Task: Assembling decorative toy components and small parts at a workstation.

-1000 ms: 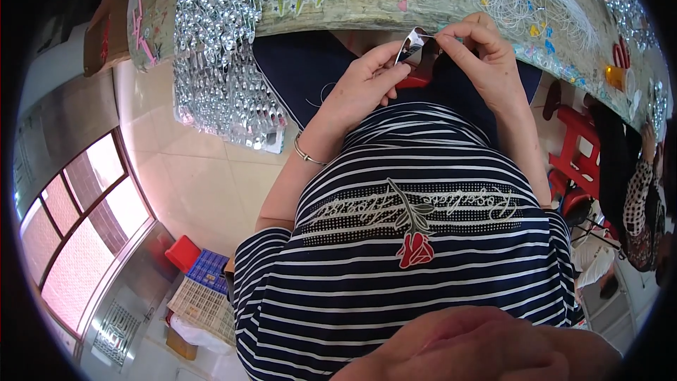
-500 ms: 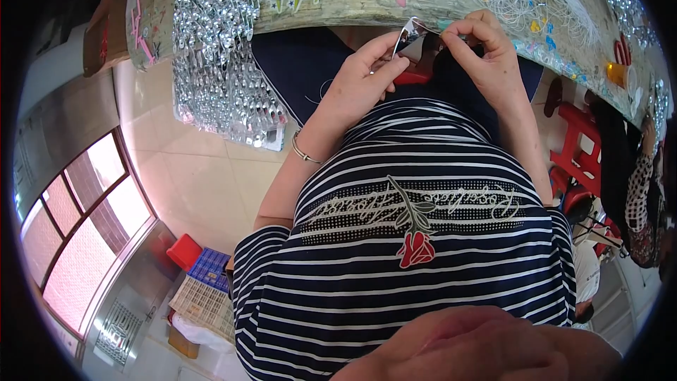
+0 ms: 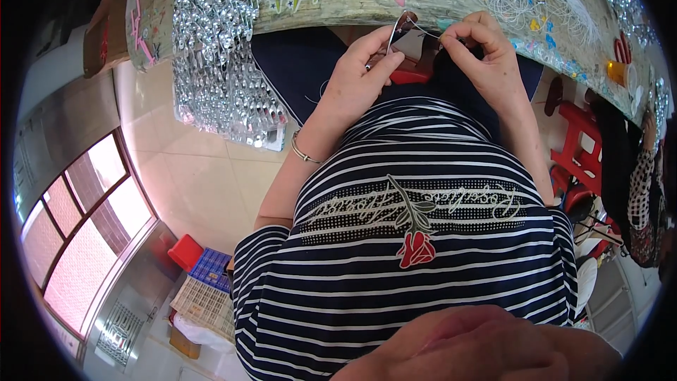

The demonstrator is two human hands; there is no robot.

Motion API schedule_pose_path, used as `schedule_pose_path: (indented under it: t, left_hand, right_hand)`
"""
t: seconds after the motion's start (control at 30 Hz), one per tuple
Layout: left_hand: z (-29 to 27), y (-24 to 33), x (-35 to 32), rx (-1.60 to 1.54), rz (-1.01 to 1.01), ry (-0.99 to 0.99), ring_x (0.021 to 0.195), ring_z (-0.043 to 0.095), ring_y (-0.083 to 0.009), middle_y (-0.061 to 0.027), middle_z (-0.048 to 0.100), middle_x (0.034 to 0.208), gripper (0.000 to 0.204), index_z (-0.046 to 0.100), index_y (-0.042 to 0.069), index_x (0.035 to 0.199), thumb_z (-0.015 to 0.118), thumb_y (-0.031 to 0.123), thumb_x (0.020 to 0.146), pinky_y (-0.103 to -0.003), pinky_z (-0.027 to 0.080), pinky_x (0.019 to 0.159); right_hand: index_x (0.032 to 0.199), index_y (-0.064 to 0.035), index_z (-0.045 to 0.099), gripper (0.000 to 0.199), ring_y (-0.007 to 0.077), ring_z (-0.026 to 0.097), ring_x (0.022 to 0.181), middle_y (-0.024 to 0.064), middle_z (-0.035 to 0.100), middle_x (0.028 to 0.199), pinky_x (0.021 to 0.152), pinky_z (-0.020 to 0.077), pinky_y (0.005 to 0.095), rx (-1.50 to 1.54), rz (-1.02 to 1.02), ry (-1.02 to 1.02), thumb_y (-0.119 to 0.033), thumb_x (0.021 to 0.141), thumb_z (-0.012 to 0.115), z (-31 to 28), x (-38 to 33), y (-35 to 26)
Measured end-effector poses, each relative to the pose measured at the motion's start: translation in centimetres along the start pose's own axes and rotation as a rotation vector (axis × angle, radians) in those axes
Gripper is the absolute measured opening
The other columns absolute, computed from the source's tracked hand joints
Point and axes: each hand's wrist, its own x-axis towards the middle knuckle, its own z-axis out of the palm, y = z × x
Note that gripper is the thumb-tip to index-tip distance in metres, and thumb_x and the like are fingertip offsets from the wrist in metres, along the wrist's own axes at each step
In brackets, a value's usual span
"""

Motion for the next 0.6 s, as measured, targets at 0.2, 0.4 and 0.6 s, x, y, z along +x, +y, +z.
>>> schedule_pose_path:
  t: [0.2,0.4,0.6]
  left_hand:
    - [0.0,-0.4,0.0,0.03,0.023,0.029,0.065,0.047,-0.0028,0.0033,0.052,0.089,0.044,0.048,0.008,0.129,0.059,0.016,0.088,-0.016,0.038,0.053]
    - [-0.1,-0.5,0.0,0.064,0.08,0.008,0.064,0.047,-0.003,0.0035,0.052,0.087,0.044,0.048,0.009,0.129,0.059,0.016,0.088,-0.016,0.039,0.053]
    - [-0.2,-1.1,0.0,0.171,0.108,0.018,0.065,0.047,-0.0032,0.0037,0.052,0.086,0.044,0.048,0.009,0.129,0.059,0.015,0.088,-0.016,0.039,0.054]
  right_hand:
    - [0.087,-0.0035,0.064,0.007,0.0069,0.047,0.077,0.0003,0.048,0.087,0.069,0.0382,0.019,-0.016,0.023,-0.025,-0.006,0.081,0.065,0.0,0.0,0.2]
    - [0.088,-0.0033,0.064,0.007,0.0071,0.049,0.079,0.0005,0.048,0.087,0.071,0.0392,0.0192,-0.011,0.025,-0.029,-0.005,0.081,0.064,0.1,-0.1,0.1]
    - [0.088,-0.0028,0.064,0.007,0.007,0.049,0.078,0.0002,0.048,0.087,0.07,0.0394,0.0191,-0.01,0.034,-0.03,-0.005,0.082,0.064,0.1,0.0,0.1]
